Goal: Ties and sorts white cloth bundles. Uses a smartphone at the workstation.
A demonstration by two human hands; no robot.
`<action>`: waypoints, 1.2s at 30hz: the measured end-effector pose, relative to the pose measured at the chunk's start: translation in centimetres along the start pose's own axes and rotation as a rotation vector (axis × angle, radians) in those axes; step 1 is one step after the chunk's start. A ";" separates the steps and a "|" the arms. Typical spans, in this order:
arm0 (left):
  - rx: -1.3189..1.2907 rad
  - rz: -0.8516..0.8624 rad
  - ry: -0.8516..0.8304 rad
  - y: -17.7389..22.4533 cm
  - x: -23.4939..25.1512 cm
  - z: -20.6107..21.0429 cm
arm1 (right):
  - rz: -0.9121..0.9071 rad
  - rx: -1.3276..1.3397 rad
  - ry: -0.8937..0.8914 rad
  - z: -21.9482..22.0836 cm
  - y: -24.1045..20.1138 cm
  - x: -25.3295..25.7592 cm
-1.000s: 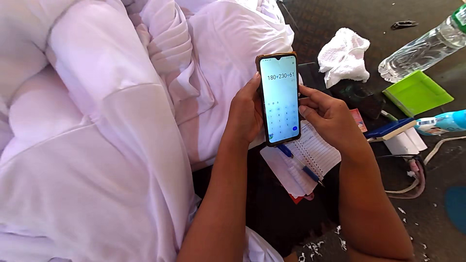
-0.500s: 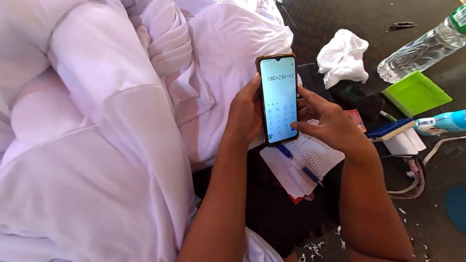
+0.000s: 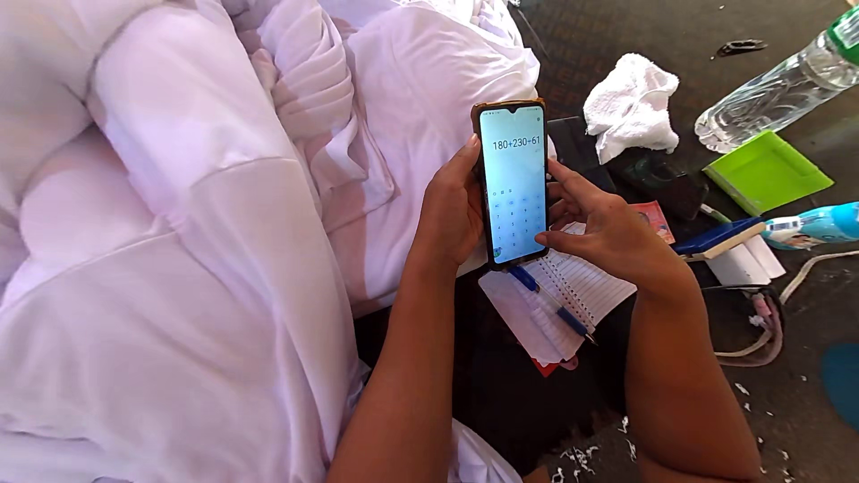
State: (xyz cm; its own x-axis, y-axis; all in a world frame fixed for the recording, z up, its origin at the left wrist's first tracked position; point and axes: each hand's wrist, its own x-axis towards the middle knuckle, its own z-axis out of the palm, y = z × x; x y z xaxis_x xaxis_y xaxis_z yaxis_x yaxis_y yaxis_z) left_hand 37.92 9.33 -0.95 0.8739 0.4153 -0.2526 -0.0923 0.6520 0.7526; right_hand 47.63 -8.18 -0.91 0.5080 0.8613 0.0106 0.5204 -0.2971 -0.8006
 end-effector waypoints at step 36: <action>-0.019 0.000 0.012 -0.1 0.1 0.0 | 0.002 -0.047 0.052 0.4 -0.1 0.0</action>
State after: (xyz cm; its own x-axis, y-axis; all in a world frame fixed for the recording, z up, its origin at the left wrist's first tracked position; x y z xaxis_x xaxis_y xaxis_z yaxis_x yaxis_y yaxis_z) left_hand 38.00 9.30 -0.98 0.8679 0.4229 -0.2604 -0.1010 0.6638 0.7411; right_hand 47.33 -7.95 -1.09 0.5433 0.8385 0.0409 0.5504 -0.3190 -0.7716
